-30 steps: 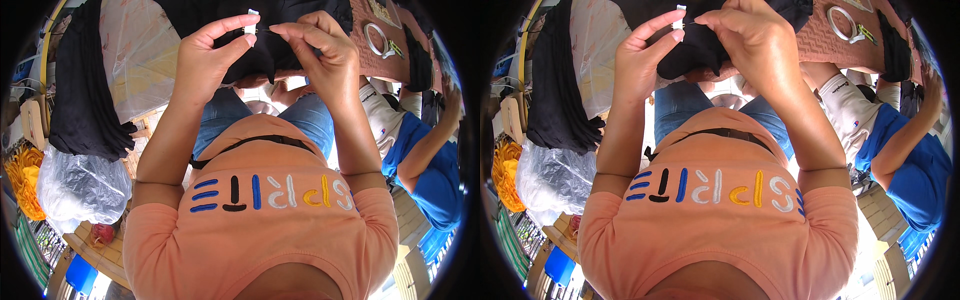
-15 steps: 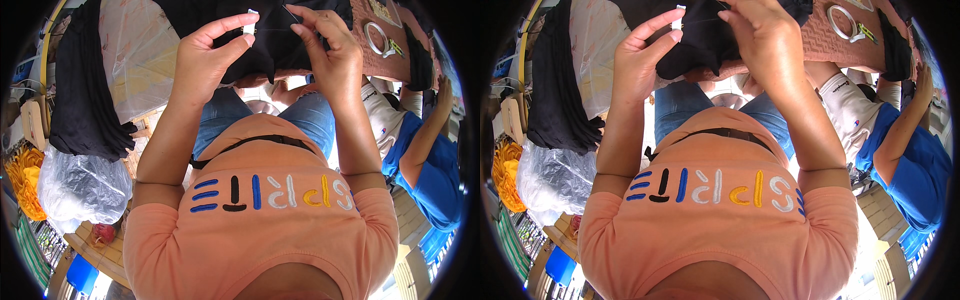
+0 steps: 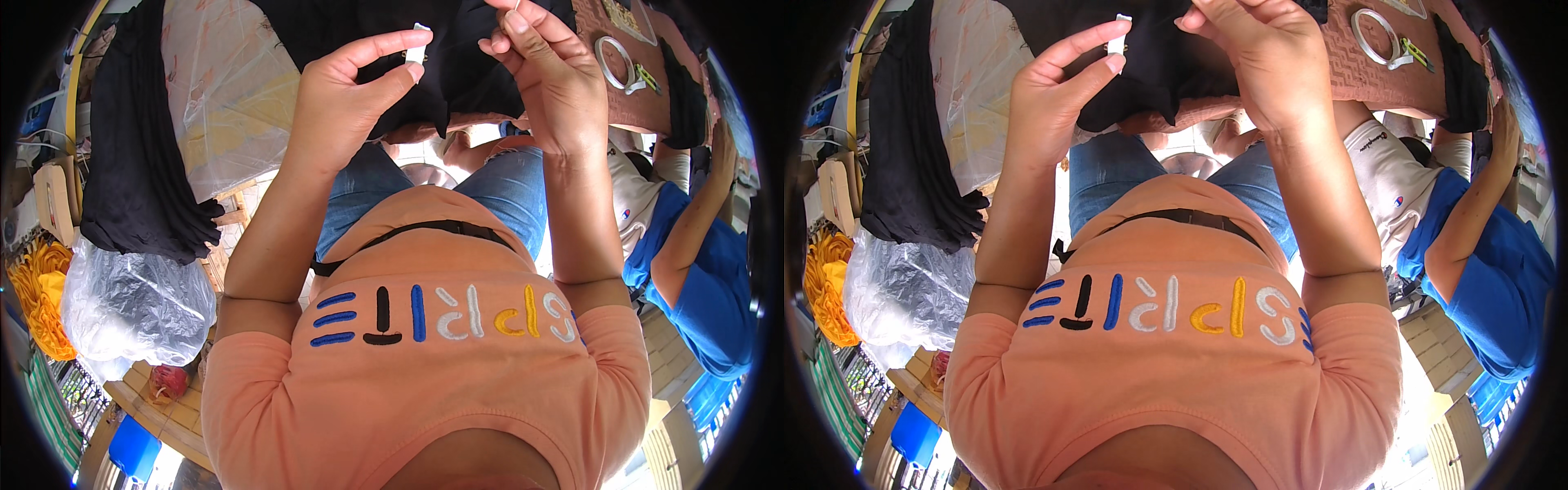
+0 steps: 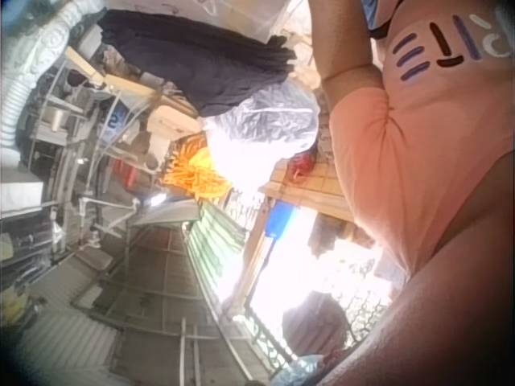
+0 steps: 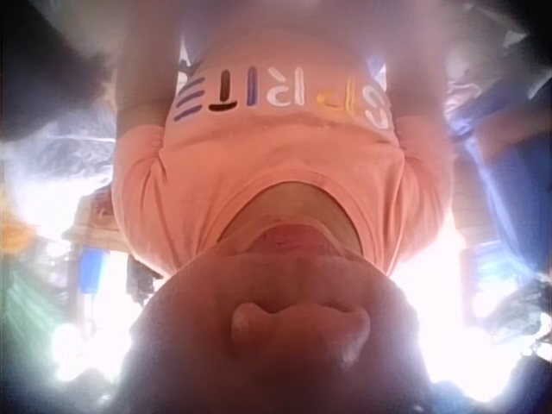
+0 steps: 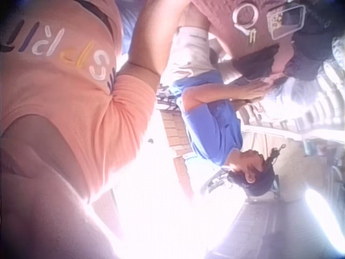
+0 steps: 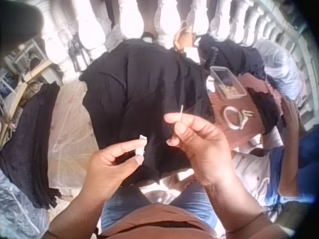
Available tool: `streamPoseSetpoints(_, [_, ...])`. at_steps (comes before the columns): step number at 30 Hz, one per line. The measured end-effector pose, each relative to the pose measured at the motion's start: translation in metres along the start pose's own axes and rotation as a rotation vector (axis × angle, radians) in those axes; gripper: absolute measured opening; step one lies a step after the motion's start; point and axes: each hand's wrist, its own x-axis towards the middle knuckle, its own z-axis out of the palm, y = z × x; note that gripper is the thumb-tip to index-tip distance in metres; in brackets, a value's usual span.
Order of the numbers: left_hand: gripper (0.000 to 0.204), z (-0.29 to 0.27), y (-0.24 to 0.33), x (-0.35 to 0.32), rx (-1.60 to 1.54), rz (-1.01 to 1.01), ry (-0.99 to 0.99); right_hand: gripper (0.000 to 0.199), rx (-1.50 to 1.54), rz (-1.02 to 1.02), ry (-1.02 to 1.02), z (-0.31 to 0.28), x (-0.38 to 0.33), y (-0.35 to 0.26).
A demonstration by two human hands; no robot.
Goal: The person sews a white label onto a black garment using a needle and thread, pulling the thread through the fabric multiple times.
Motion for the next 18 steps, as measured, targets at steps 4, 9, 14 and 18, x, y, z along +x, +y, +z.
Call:
streamPoseSetpoints(4, [0.029, -0.002, 0.000, 0.000, 0.002, 0.009, -0.002, 0.025, -0.590, -0.343, -0.209, -0.005, -0.004, -0.009])
streamPoseSetpoints(9, [0.030, -0.004, 0.001, 0.000, -0.015, -0.018, -0.016, 0.019, -0.954, -0.608, -0.326, 0.003, -0.010, -0.012])
streamPoseSetpoints(14, [0.031, -0.003, 0.004, -0.001, -0.003, 0.001, -0.031, 0.018, -1.248, -0.779, -0.373, -0.005, -0.009, -0.014])
streamPoseSetpoints(18, [0.031, -0.004, 0.005, -0.001, 0.017, 0.008, -0.038, 0.020, -1.219, -0.851, -0.335, -0.001, -0.007, -0.021])
